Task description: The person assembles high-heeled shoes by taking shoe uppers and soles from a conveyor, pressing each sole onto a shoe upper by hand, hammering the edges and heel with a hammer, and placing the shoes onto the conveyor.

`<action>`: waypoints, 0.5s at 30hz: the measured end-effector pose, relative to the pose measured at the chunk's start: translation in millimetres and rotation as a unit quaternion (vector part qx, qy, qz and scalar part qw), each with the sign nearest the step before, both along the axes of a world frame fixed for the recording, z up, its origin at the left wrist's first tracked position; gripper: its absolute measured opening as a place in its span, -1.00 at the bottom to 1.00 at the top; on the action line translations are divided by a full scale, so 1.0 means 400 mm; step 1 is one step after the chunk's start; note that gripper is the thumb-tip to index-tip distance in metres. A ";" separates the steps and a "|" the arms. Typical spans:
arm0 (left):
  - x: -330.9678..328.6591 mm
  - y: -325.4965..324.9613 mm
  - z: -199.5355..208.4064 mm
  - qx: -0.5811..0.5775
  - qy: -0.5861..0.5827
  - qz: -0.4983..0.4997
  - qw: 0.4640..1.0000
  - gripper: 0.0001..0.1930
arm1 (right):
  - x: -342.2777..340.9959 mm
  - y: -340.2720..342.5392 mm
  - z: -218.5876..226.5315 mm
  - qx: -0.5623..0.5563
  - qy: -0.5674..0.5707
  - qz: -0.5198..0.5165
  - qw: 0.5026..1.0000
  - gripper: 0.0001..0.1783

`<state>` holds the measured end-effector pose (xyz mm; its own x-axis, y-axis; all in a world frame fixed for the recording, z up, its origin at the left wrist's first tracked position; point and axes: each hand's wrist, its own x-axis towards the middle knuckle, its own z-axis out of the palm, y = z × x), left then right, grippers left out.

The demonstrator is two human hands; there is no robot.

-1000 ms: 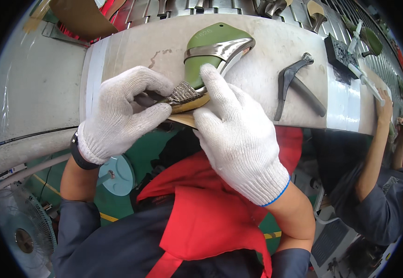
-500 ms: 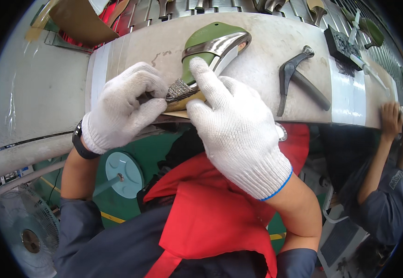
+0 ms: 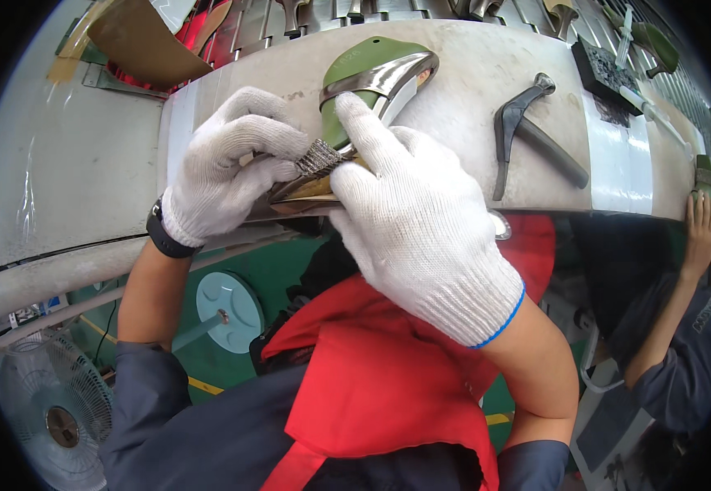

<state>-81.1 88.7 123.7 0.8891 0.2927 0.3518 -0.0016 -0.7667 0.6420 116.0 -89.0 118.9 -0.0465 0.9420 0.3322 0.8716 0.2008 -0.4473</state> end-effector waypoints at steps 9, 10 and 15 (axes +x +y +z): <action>0.017 0.004 0.006 -0.028 0.005 -0.033 0.999 -0.71 | -0.009 0.001 -0.013 0.010 0.179 -0.056 0.982 -0.84; 0.014 0.005 0.002 -0.022 -0.003 -0.032 0.999 -0.71 | -0.017 -0.001 -0.002 0.026 0.153 -0.071 0.985 -0.85; 0.013 -0.008 0.002 -0.009 -0.028 -0.039 0.999 -0.70 | -0.020 -0.004 0.036 -0.091 0.144 -0.100 0.980 -0.86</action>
